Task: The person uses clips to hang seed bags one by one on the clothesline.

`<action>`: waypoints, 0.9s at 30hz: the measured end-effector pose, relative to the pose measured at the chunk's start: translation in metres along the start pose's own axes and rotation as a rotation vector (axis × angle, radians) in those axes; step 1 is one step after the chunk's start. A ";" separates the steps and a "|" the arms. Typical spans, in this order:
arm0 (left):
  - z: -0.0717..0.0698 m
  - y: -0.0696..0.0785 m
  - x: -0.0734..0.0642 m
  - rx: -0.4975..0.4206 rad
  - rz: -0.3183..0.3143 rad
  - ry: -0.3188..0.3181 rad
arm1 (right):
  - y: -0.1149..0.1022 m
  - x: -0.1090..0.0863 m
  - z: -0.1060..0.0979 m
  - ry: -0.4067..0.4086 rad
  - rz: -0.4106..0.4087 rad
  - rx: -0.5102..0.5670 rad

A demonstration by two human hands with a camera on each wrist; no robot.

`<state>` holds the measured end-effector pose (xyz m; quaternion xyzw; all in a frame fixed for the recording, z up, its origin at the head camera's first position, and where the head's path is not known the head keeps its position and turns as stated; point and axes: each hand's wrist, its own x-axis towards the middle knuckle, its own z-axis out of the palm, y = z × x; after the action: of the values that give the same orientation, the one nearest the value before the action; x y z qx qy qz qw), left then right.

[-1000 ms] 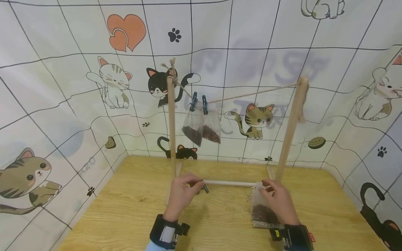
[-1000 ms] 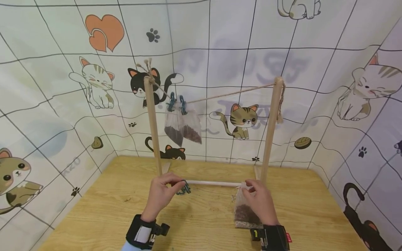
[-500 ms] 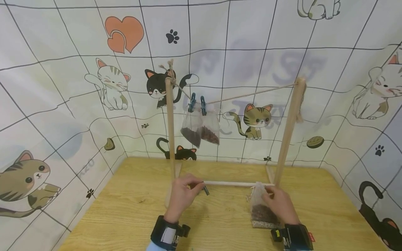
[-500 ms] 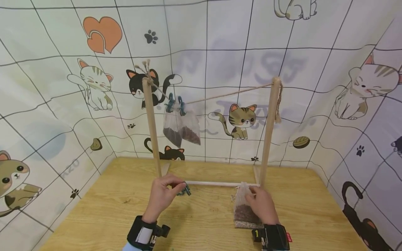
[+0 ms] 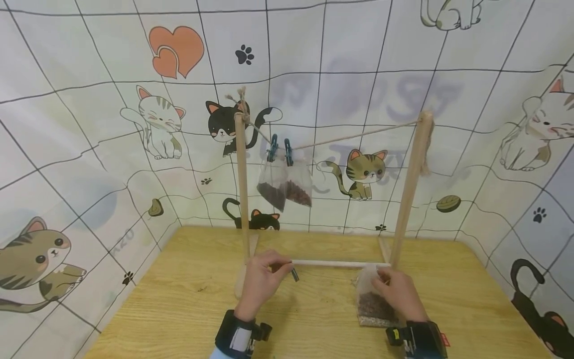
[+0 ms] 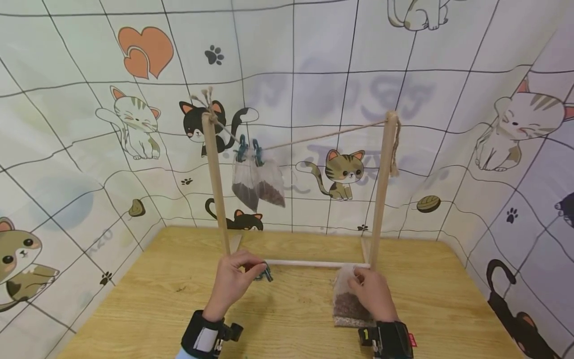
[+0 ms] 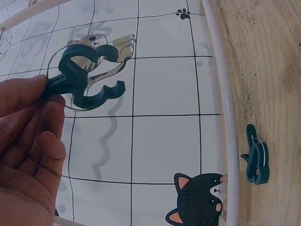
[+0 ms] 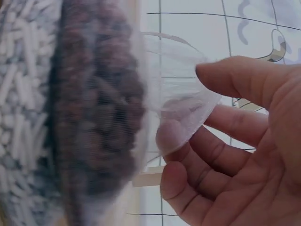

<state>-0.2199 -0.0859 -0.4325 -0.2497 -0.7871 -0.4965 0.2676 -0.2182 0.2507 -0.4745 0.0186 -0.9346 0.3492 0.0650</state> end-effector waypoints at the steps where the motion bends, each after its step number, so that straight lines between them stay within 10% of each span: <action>1: 0.000 0.001 0.000 -0.004 -0.004 -0.001 | -0.001 0.000 -0.001 -0.002 -0.005 0.003; 14: -0.001 0.026 0.002 -0.008 0.072 0.041 | -0.025 -0.015 -0.028 -0.014 -0.109 0.036; 27: -0.015 0.076 0.046 0.008 0.350 0.095 | -0.059 -0.021 -0.049 0.038 -0.170 0.105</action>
<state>-0.2015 -0.0647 -0.3469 -0.3583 -0.7201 -0.4503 0.3877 -0.1872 0.2379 -0.4024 0.0945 -0.9086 0.3914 0.1107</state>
